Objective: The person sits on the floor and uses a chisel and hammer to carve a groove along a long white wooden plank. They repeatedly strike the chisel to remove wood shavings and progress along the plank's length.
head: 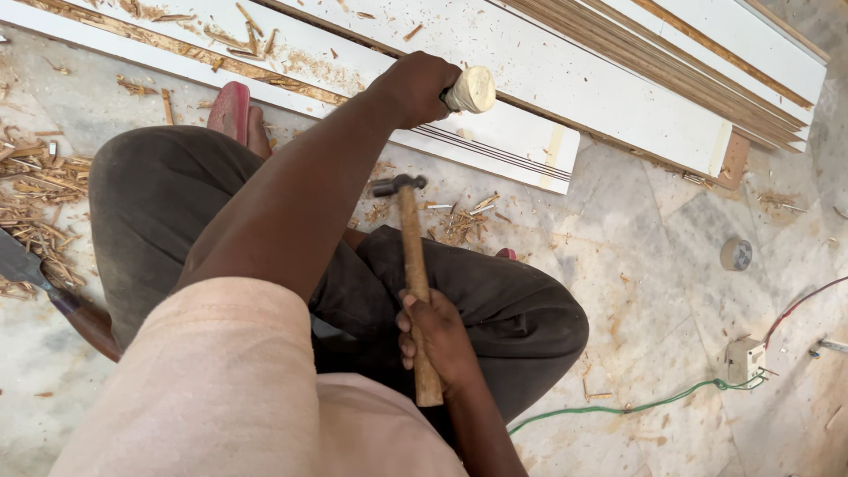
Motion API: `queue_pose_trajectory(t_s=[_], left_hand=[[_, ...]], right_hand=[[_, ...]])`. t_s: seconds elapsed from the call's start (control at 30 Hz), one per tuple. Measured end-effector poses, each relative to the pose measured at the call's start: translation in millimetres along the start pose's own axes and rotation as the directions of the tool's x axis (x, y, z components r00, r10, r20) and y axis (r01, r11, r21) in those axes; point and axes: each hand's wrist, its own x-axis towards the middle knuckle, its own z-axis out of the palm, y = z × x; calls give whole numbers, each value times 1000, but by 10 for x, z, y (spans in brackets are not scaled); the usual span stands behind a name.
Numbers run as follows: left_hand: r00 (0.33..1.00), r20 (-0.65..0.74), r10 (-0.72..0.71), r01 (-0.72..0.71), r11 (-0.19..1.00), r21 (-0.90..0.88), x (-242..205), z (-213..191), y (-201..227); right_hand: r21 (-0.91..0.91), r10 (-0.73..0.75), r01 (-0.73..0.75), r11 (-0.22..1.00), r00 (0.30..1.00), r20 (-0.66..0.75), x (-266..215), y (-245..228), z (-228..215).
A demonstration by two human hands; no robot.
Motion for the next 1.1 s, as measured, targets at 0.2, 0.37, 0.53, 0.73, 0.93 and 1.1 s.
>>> queue_pose_trajectory(t_s=[0.2,0.37,0.53,0.73,0.93,1.1], left_hand=[[998,52,32,-35,998,51,-2,30,92],[999,4,34,-34,999,26,-24,44,96],[997,-76,-9,7,1000,-20,-25,45,22],[971,-221,-94,50,979,-200,-100,-5,-105],[968,-224,-112,38,950,-310,-224,-108,-131],[983,-136,-123,86,965,-246,-201,-112,-32]], right_hand=[[-143,-296,270,952,932,-210,-287,-186,-156],[-279,-626,561,779,719,-303,-521,-391,-229],[-300,-681,611,732,649,-339,-513,-595,-117],[-325,-650,574,752,727,-221,-359,-625,-84],[-358,-620,527,771,750,-230,-280,-521,-75],[-340,-603,512,789,753,-265,-290,-495,-90]])
